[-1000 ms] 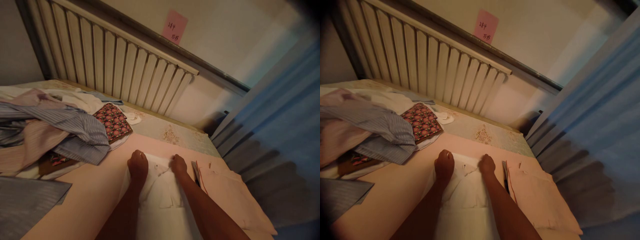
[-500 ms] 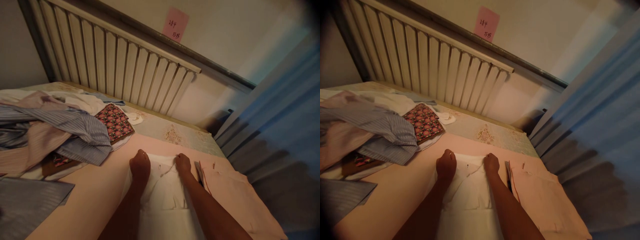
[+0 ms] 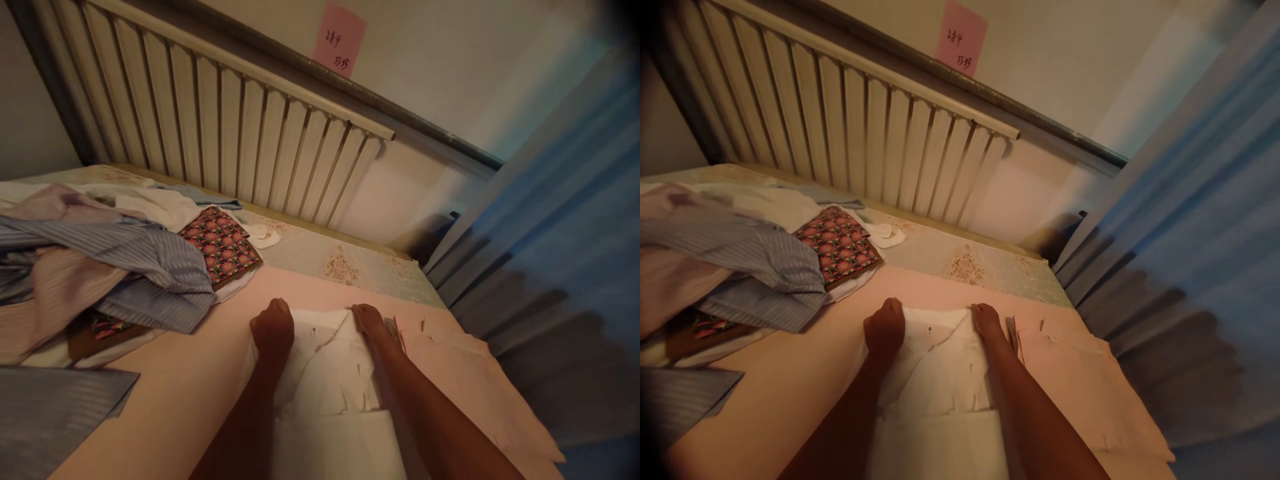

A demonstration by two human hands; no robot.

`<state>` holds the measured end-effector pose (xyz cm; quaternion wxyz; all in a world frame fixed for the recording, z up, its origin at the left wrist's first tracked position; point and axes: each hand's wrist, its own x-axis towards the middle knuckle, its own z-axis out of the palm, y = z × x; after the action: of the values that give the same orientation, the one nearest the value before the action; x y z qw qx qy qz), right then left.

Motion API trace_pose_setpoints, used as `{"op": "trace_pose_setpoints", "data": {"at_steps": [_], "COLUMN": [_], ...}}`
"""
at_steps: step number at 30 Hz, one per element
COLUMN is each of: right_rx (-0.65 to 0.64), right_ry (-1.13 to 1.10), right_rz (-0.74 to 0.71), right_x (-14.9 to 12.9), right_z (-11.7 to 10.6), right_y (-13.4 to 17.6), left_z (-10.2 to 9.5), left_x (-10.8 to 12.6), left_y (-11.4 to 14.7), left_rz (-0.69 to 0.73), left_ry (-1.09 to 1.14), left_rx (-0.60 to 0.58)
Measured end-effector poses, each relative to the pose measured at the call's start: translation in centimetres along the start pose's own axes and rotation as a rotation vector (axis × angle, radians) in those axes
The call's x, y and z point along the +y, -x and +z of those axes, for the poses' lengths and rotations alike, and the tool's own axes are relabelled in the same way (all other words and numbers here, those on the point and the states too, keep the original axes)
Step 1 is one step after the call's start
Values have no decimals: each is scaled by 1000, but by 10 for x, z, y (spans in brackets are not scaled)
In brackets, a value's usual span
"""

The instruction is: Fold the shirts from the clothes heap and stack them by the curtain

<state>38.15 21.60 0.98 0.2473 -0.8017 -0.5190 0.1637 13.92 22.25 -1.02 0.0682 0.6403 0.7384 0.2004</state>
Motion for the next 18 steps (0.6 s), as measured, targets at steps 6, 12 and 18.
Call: {"op": "trace_pose_setpoints", "data": {"at_steps": [6, 12, 18], "right_rx": [111, -160, -266], "right_ry": [73, -235, -362], "right_rz": [-349, -496, -525], "right_x": [-28, -87, -114], "right_z": [16, 62, 82], "right_y": [11, 31, 45], "left_z": [-4, -8, -6], "left_x": [-1, 0, -1], "left_y": [-2, -2, -4], "left_rz": [-21, -70, -101], "left_ry": [30, 112, 135], "left_rx": [-61, -84, -98]}}
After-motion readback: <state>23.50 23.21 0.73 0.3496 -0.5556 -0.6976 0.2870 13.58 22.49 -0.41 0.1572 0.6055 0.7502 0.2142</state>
